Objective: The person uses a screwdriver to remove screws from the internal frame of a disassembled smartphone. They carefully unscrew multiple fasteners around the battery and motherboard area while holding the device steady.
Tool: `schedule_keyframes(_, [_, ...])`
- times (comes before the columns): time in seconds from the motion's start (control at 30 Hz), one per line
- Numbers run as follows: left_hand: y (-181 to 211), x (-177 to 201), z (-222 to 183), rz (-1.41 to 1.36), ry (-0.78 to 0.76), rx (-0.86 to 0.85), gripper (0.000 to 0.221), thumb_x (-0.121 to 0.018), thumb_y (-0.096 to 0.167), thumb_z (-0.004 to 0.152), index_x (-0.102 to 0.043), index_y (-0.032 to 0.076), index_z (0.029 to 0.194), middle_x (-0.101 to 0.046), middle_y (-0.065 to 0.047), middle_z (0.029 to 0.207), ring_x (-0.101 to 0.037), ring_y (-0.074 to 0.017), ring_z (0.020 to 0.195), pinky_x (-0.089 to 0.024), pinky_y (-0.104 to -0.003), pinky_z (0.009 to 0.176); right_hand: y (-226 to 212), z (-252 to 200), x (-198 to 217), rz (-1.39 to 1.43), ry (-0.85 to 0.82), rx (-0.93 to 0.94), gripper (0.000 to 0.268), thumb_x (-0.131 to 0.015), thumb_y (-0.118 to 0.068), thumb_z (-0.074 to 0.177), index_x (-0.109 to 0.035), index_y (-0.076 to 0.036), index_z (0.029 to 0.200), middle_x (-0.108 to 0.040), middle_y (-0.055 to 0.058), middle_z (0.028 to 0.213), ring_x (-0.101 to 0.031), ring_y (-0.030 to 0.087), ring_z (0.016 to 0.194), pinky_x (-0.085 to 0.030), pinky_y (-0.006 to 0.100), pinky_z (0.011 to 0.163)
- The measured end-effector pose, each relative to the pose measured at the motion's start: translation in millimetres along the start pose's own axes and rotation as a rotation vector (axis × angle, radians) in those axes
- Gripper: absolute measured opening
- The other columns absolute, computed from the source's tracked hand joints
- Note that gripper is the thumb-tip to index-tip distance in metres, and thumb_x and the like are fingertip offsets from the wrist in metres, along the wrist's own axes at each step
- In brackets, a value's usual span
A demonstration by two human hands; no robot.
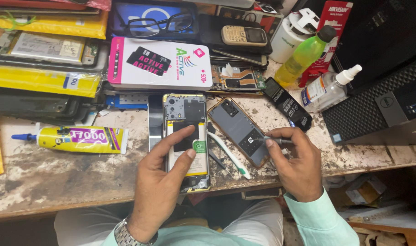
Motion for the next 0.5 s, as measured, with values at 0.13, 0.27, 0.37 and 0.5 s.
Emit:
schedule_keyframes(0.13, [1,1,0,0.088,0.014,-0.043,0.032,-0.069,0.01,0.093,-0.073,0.008,0.125,-0.074,-0.007,0.113,-0.068,-0.0099,0.102,-0.056,-0.027,0.088,-1,-2,0,0.032,0.003,-0.005,0.015,-0.069,-0.004,0.094,-0.066,0.001,0.107,-0.075,0.01,0.099,-0.072,0.014,0.085,-0.057,0.027,0.071])
schedule_keyframes(0.27, [-3,1,1,0.131,0.025,-0.02,0.025,-0.072,0.013,0.09,-0.078,0.009,0.114,-0.071,-0.008,0.109,-0.07,-0.0134,0.099,-0.057,-0.028,0.087,-11,-7,1,0.169,0.018,0.038,0.016,-0.067,0.001,0.095,-0.064,0.002,0.111,-0.071,0.01,0.103,-0.068,0.014,0.088,-0.055,0.027,0.078])
schedule_keyframes(0.37, [-3,0,2,0.14,0.024,-0.077,0.02,-0.074,0.015,0.089,-0.08,0.009,0.108,-0.07,-0.008,0.109,-0.07,-0.0162,0.102,-0.055,-0.03,0.09,-27,-16,-4,0.328,0.053,0.066,0.019,-0.066,0.006,0.094,-0.061,0.001,0.111,-0.069,0.011,0.113,-0.069,0.015,0.097,-0.058,0.027,0.081])
schedule_keyframes(0.5, [4,-2,2,0.231,-0.028,-0.243,0.014,-0.075,0.016,0.094,-0.081,0.008,0.105,-0.079,-0.006,0.1,-0.07,-0.0188,0.107,-0.024,-0.033,0.119,-59,-29,-18,0.278,0.049,0.293,0.024,-0.067,0.012,0.091,-0.06,0.001,0.111,-0.066,0.015,0.118,-0.067,0.019,0.113,-0.055,0.029,0.099])
Point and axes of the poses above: each hand's wrist, its own z-axis towards the middle knuckle, its own x-axis out of the back of the hand, y = z × x, the point moved 4 cm from there along z, towards the middle knuckle
